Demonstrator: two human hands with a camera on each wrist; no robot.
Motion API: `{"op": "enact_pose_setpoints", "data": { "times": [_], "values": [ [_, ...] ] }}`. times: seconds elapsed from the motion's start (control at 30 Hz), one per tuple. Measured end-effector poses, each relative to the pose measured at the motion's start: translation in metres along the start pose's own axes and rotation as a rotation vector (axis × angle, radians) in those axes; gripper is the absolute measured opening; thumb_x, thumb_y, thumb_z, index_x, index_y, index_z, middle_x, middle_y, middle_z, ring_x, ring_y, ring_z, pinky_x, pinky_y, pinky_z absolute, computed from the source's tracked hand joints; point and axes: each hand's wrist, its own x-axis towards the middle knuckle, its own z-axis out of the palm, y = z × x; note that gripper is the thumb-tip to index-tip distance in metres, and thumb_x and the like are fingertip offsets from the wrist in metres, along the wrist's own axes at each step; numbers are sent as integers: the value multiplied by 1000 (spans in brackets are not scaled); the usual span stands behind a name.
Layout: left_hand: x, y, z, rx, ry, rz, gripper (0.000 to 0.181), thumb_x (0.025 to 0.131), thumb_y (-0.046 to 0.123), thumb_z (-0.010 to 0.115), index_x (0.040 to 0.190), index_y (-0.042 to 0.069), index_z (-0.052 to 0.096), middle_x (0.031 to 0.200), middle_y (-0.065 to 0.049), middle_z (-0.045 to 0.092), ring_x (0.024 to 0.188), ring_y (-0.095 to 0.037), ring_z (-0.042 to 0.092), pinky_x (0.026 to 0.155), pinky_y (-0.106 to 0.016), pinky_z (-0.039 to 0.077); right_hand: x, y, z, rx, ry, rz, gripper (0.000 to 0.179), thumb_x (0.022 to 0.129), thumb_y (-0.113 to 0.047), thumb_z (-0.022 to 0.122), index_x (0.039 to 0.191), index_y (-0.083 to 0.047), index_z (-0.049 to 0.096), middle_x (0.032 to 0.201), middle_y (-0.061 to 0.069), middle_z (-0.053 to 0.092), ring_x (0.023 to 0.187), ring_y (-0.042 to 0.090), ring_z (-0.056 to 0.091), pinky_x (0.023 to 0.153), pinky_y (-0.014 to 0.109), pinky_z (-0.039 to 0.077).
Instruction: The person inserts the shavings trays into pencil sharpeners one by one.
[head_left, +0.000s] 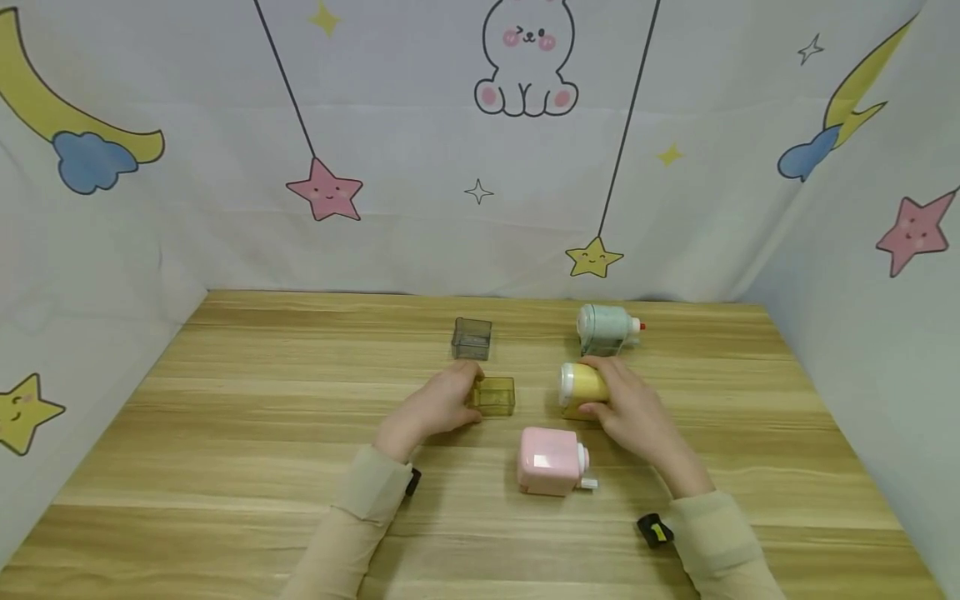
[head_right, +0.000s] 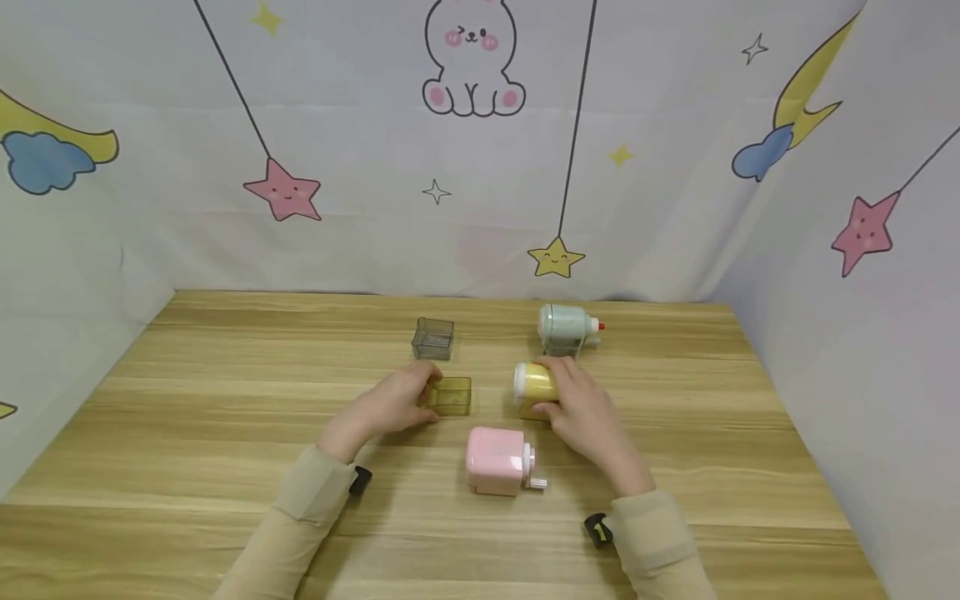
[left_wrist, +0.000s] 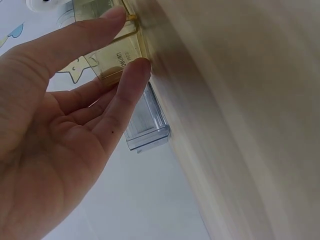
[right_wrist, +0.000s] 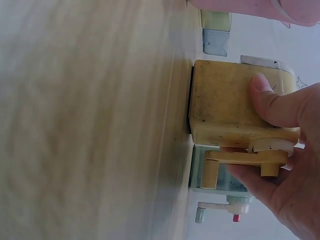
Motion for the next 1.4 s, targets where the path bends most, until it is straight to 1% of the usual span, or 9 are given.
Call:
{"op": "enact_pose_setpoints", "data": {
  "times": [0.2, 0.4, 0.7, 1.07, 1.2, 1.4],
  "values": [
    [4, 3, 1, 2, -3, 22, 49, 78, 8, 78, 118, -6, 53, 113, -18, 60, 102, -28, 58, 95, -41, 52, 2, -3, 0, 15, -2, -14, 61, 81, -18, 76, 134, -9, 48, 120, 13, 59, 104, 31, 60, 89, 51, 51],
    [7, 6, 3, 11, -5, 52, 48, 78, 9, 78, 116, -7, 54, 109, -17, 61, 97, -27, 58, 92, -41, 52, 4, -5, 2, 12, -4, -31, 59, 80, -17, 76, 132, -9, 49, 117, 12, 60, 100, 29, 61, 84, 49, 52],
    [12, 10, 6, 5, -27, 51, 49, 79, 11, 78, 118, -7, 53, 106, -15, 60, 92, -24, 58, 89, -39, 53, 7, -8, 5, 24, -23, -31, 60, 81, -19, 76, 133, -12, 48, 116, 9, 60, 101, 27, 60, 84, 48, 52],
    [17, 16, 11, -7, -42, 78, 47, 79, 12, 78, 116, -6, 54, 96, -11, 59, 84, -20, 55, 83, -37, 53, 8, -13, 7, 34, -24, -46, 60, 80, -19, 77, 133, -13, 49, 114, 8, 61, 101, 25, 60, 85, 46, 52],
    [19, 19, 14, 3, -48, 83, 48, 79, 12, 78, 117, -5, 54, 99, -10, 59, 86, -19, 56, 84, -35, 54, 7, -13, 8, 33, -20, -52, 60, 80, -20, 77, 132, -14, 49, 111, 6, 60, 98, 24, 60, 83, 45, 53],
    [22, 24, 16, -3, -64, 76, 50, 78, 11, 77, 119, -5, 54, 106, -13, 60, 91, -21, 59, 88, -35, 55, 7, -14, 9, 39, -22, -62, 59, 80, -21, 77, 132, -16, 49, 110, 4, 59, 96, 22, 60, 82, 43, 53]
  ]
}}
